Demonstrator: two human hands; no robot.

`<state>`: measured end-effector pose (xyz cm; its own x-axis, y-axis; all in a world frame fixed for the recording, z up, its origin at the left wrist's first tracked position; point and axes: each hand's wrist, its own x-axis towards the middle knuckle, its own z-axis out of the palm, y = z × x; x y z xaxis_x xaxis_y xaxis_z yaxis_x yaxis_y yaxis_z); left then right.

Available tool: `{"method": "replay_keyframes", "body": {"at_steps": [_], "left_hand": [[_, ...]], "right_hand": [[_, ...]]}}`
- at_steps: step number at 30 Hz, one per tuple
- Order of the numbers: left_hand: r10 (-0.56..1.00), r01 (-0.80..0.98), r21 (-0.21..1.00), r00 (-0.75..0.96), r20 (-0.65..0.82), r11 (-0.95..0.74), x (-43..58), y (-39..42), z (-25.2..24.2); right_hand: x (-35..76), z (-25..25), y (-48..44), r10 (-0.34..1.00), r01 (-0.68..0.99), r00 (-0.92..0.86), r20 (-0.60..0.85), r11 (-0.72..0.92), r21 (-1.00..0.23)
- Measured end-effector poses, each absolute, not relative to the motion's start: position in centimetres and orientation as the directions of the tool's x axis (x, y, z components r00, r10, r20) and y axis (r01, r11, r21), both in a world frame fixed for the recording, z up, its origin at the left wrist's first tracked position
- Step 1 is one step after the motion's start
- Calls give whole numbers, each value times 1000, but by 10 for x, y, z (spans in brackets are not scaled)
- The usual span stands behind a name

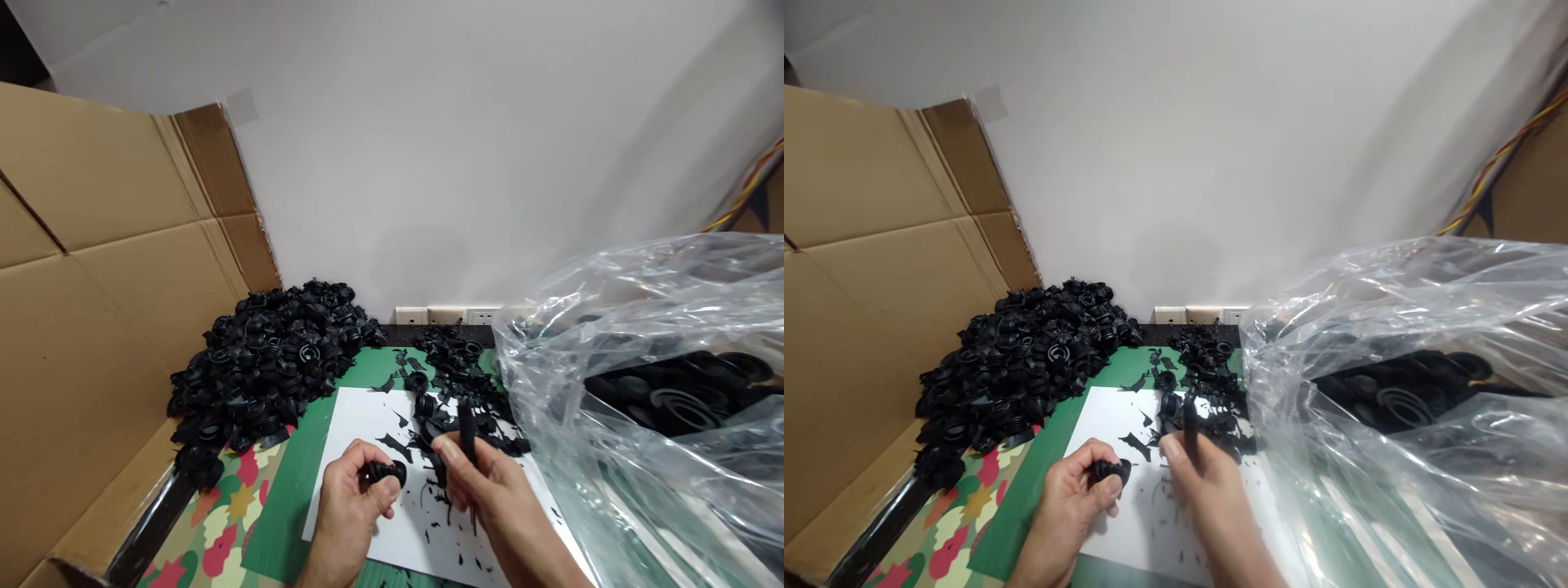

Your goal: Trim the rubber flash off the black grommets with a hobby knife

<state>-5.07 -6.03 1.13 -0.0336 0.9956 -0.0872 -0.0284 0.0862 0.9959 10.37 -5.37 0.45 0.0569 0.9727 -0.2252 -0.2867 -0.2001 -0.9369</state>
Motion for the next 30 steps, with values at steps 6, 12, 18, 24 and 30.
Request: {"method": "replay_keyframes", "body": {"at_steps": [6,12,18,24,30], "left_hand": [[999,-33,999,-35,15,-16,-53,-60,16],[998,-37,998,-16,54,-54,-52,-63,20],[998,-40,998,29,57,-56,-53,-67,17],[995,-28,998,79,66,-64,-52,-68,17],[993,-8,997,89,75,-75,-49,-67,20]], "right_hand": [[127,17,-58,984,-232,88,-156,-132,-964],[124,17,-67,993,-252,-18,-113,-114,-961],[110,28,-73,997,-343,48,-56,-36,-939],[114,26,-72,991,-128,21,132,134,-983],[116,11,-68,987,-255,-42,155,139,-957]]}}
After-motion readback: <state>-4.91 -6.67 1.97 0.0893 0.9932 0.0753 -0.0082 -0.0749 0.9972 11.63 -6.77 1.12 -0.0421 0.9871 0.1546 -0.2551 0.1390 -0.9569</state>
